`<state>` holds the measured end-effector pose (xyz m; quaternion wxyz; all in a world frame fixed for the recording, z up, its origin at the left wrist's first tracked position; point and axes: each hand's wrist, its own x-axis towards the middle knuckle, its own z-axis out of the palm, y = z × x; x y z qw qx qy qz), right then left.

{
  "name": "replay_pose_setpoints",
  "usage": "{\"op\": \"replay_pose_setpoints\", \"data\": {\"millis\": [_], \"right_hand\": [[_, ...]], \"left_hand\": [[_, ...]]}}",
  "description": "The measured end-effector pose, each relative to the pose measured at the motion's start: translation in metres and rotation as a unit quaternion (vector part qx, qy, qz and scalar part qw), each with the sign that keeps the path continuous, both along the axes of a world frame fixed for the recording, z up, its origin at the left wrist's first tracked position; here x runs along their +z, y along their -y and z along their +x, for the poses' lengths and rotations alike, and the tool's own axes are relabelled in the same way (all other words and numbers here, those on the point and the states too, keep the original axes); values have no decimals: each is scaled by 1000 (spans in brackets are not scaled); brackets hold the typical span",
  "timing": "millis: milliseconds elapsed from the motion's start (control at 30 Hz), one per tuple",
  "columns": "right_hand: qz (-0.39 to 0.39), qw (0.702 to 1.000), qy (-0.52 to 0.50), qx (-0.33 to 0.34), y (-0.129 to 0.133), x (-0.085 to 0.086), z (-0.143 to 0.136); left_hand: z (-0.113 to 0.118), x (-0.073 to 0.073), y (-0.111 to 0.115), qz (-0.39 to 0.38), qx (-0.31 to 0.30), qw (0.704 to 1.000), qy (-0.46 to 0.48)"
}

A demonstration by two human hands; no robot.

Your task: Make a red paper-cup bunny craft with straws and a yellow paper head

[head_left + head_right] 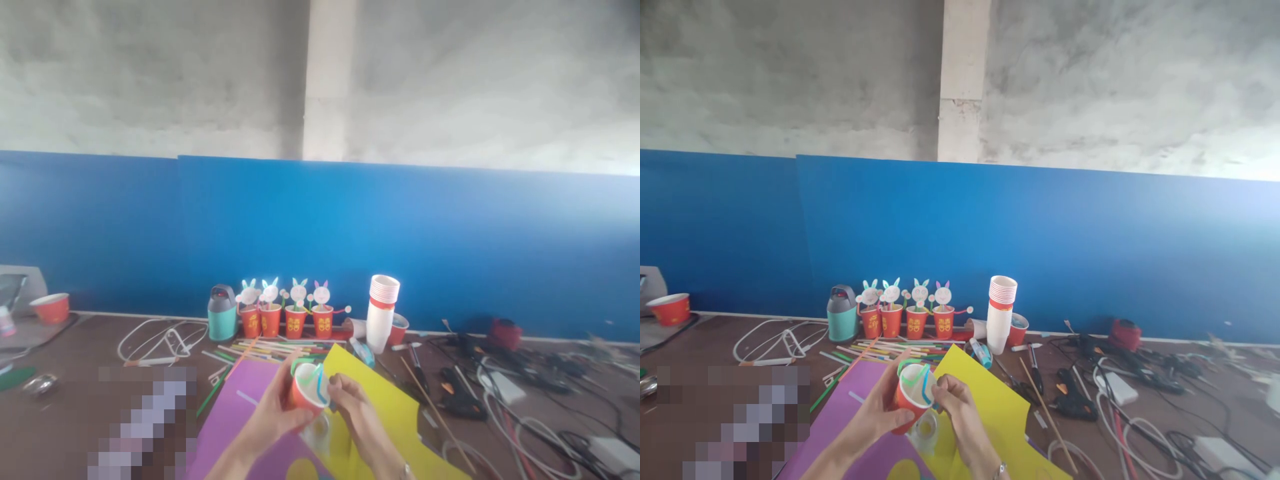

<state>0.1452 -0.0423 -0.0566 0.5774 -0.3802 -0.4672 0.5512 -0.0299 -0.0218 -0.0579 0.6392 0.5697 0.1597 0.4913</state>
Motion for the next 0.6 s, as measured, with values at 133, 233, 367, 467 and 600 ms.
{"op": "replay_pose_setpoints", "data": {"millis": [133,233,367,467,600], "right_hand": [[-34,998,50,-5,-1,1,3],[-52,996,77,1,1,5,8],[-57,998,14,-32,0,6,11],[-76,994,-52,-55,-4,3,10],[-45,996,-35,-74,-3,4,6]], "left_hand": [[1,-7,3,41,25,997,-62],[3,-7,4,51,47,995,-71],[2,-3,-1,-7,126,992,-17],[1,2,-5,-55,180,982,25],[1,4,-5,-93,192,976,34]]}}
